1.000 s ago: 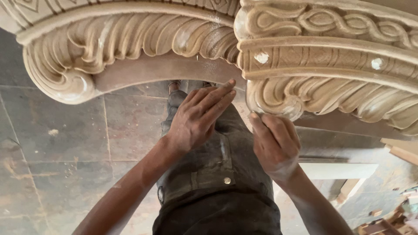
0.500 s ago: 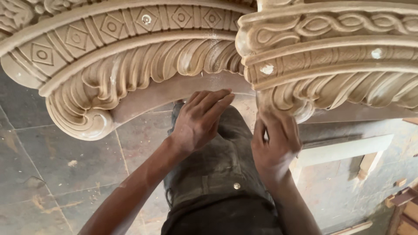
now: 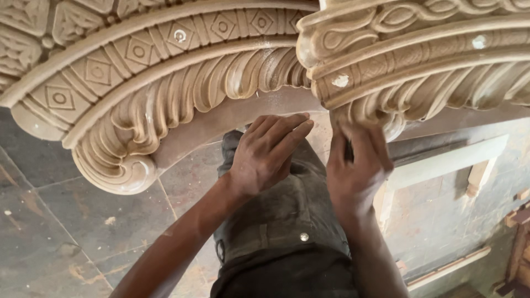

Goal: The person sands the intricate patterns and edges of a large wooden carving by hand, using a small piece of abrasive material to smooth the curved and recessed surfaces.

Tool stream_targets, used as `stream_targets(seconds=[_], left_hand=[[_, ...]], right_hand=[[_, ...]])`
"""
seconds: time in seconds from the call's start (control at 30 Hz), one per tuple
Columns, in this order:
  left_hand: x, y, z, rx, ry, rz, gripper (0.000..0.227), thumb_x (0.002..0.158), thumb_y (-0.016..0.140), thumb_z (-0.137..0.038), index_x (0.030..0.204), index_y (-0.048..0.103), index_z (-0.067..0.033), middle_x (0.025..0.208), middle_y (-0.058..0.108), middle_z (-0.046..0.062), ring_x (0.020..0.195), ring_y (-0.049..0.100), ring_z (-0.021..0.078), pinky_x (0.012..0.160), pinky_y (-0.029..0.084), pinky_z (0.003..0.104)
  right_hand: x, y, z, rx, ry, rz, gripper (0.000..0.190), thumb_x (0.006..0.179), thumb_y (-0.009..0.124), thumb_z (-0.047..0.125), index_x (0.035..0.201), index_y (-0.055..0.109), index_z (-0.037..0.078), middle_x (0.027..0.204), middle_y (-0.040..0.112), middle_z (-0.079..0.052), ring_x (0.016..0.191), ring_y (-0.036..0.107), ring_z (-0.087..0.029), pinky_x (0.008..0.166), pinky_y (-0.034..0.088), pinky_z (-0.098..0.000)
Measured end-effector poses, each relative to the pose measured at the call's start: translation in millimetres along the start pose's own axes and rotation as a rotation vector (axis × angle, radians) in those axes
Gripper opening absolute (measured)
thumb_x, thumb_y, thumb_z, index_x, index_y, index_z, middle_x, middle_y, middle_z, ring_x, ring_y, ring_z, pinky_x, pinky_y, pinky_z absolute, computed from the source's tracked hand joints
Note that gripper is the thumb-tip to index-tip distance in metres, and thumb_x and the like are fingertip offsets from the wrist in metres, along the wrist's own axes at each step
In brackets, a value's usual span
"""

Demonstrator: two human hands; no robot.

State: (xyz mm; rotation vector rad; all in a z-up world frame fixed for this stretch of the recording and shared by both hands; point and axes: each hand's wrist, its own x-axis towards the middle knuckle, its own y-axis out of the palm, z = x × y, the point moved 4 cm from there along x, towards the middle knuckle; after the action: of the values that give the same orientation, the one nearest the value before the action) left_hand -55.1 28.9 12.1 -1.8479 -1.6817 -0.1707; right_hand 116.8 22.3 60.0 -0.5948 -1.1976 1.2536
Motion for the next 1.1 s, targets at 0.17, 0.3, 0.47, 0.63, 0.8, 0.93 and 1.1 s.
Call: stream_targets(seconds=[0.17, 0.3, 0.47, 0.63, 0.8, 0.93, 1.1], left_hand=[[5.2, -5.3, 1.1, 0.016, -0.046, 0.017, 0.051, 0.076, 0.060, 0.010, 0.127, 0.062, 0.0042, 0.125, 0.067, 0.018, 0.106, 0.068, 0.0322, 0.092, 0.055, 0.045], [-4.3, -5.0, 4.3, -0.030, -0.006, 0.021, 0.043, 0.086, 0.064, 0.009, 0.128, 0.062, 0.0022, 0.126, 0.067, 0.016, 0.108, 0.068, 0.0309, 0.093, 0.055, 0.044], [-8.7, -1.1, 11.7, -0.062, -0.046, 0.039, 0.042, 0.084, 0.065, 0.009, 0.125, 0.064, -0.0019, 0.122, 0.068, 0.012, 0.107, 0.069, 0.0277, 0.091, 0.055, 0.042], [-6.0, 18.3, 10.1, -0.114, 0.049, 0.118, 0.038, 0.087, 0.068, 0.005, 0.123, 0.065, -0.0032, 0.122, 0.068, 0.011, 0.106, 0.069, 0.0275, 0.092, 0.056, 0.043], [-4.7, 30.8, 14.2, -0.075, 0.061, 0.134, 0.036, 0.089, 0.066, 0.004, 0.124, 0.066, -0.0042, 0.124, 0.070, 0.012, 0.108, 0.070, 0.0263, 0.094, 0.057, 0.042], [-11.9, 43.9, 24.1, 0.026, 0.095, 0.111, 0.039, 0.091, 0.061, 0.009, 0.127, 0.067, -0.0051, 0.125, 0.071, 0.012, 0.108, 0.071, 0.0244, 0.096, 0.060, 0.040], [-16.7, 32.0, 23.1, 0.039, 0.040, 0.063, 0.030, 0.095, 0.064, 0.007, 0.123, 0.068, -0.0047, 0.121, 0.072, 0.012, 0.104, 0.072, 0.0238, 0.090, 0.060, 0.040]], right_hand=[[6.3, 1.3, -10.1, 0.009, -0.022, 0.015, 0.011, 0.098, 0.078, -0.003, 0.107, 0.072, -0.002, 0.103, 0.072, -0.012, 0.091, 0.073, -0.020, 0.073, 0.062, -0.0261], [13.2, -6.3, -21.5, 0.069, 0.118, 0.014, 0.012, 0.102, 0.081, -0.001, 0.112, 0.075, 0.001, 0.104, 0.073, -0.010, 0.087, 0.070, -0.015, 0.073, 0.056, -0.0260], [12.2, -33.7, -23.8, 0.204, 0.263, 0.119, 0.011, 0.103, 0.080, 0.001, 0.112, 0.075, 0.000, 0.106, 0.073, -0.009, 0.092, 0.070, -0.011, 0.077, 0.056, -0.0215], [18.6, -25.0, -28.9, 0.227, 0.160, 0.193, 0.012, 0.101, 0.080, 0.000, 0.113, 0.076, 0.001, 0.104, 0.074, -0.009, 0.086, 0.073, -0.012, 0.072, 0.058, -0.0219], [31.5, -11.3, -23.9, 0.116, 0.143, 0.127, 0.010, 0.102, 0.083, 0.001, 0.108, 0.076, 0.001, 0.103, 0.073, -0.011, 0.086, 0.070, -0.016, 0.071, 0.056, -0.0251], [23.4, -12.7, -33.5, 0.078, 0.084, 0.151, 0.010, 0.105, 0.083, 0.001, 0.110, 0.075, 0.000, 0.104, 0.072, -0.012, 0.090, 0.072, -0.017, 0.076, 0.057, -0.0272], [18.8, -32.7, -41.5, 0.106, -0.126, 0.265, 0.012, 0.102, 0.082, 0.000, 0.110, 0.073, -0.001, 0.106, 0.071, -0.012, 0.094, 0.073, -0.020, 0.083, 0.064, -0.0289]])
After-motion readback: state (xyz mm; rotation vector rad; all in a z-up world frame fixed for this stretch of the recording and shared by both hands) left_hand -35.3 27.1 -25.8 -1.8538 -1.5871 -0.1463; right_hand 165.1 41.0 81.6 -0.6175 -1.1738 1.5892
